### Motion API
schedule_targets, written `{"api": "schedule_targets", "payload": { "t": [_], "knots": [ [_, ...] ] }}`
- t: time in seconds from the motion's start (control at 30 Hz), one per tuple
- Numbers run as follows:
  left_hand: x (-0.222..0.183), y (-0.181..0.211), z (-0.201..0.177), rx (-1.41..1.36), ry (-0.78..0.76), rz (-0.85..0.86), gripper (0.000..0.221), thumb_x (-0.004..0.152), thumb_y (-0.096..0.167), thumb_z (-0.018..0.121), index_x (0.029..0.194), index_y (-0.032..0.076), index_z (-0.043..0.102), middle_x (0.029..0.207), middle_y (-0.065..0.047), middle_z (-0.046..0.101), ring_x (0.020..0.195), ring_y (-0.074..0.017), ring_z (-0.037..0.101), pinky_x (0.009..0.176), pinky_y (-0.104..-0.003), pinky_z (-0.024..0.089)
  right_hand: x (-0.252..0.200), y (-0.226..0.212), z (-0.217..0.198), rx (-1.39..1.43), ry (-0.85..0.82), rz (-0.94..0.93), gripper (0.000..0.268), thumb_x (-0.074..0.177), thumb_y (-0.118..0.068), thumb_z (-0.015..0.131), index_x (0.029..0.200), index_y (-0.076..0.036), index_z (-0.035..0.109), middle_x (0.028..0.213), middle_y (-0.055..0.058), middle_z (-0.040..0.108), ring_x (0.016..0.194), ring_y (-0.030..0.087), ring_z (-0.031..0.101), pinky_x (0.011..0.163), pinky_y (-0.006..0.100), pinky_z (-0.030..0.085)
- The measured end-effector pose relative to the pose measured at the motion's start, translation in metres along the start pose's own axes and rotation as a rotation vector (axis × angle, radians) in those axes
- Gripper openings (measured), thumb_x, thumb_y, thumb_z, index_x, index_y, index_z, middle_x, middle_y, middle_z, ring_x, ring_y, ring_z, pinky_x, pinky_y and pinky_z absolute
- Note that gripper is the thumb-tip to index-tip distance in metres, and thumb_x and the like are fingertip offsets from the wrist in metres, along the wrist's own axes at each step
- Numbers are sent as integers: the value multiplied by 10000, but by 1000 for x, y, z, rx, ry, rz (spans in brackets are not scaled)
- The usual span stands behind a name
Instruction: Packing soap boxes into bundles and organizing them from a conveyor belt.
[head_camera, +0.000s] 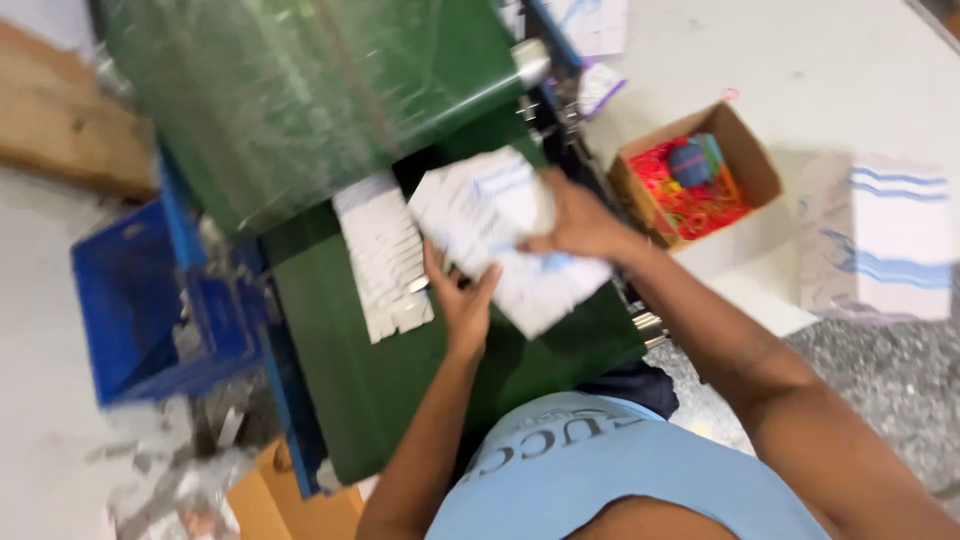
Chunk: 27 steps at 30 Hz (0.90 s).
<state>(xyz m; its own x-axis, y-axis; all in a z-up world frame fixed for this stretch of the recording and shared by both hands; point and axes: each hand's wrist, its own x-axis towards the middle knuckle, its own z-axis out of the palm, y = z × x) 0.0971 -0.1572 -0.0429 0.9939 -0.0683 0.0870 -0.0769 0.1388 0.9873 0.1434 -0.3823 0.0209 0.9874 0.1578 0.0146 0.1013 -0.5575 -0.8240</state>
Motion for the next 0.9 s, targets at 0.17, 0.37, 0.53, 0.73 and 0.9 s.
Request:
{"api": "schedule_targets", "payload": {
  "t": [0.17,0.37,0.53,0.73,0.9],
  "knots": [
    [-63,-35,-18,-349,-153,-596,802,777,114,773,1491,-19,433,1393,-158,596,1275,-301,576,1070,-420,464,-101,17,31,615,-124,5,1055,662,-260,842,1539,55,350,1474,210,522,1396,271,480,1186,376,354],
    [-29,40,38,-12,-508,-520,618,768,135,806,1299,-108,603,1174,-200,728,1034,-299,712,906,-408,577,-152,-2,6,1059,-6,214,1008,714,-145,802,1552,-12,257,1442,153,535,1337,222,515,1129,376,414],
    [30,32,104,319,-887,-166,513,796,203,830,1214,-47,667,1106,-129,769,1020,-221,740,878,-349,595,-190,36,-12,1264,203,199,840,759,-77,771,1491,54,379,1344,181,618,1231,258,616,1047,395,510],
    [94,4,214,472,-650,200,241,951,196,720,1149,59,705,996,-42,762,772,-151,691,711,-353,555,-248,84,-37,1621,439,222,688,784,-151,707,1378,140,517,1188,286,697,1001,364,750,880,456,617],
    [135,-61,270,1044,-897,754,226,766,88,696,970,142,777,980,-141,753,894,-354,708,730,-471,553,-276,85,-47,1622,714,228,739,773,-204,724,1408,113,516,1182,251,700,981,341,739,884,438,614]
  ]
}}
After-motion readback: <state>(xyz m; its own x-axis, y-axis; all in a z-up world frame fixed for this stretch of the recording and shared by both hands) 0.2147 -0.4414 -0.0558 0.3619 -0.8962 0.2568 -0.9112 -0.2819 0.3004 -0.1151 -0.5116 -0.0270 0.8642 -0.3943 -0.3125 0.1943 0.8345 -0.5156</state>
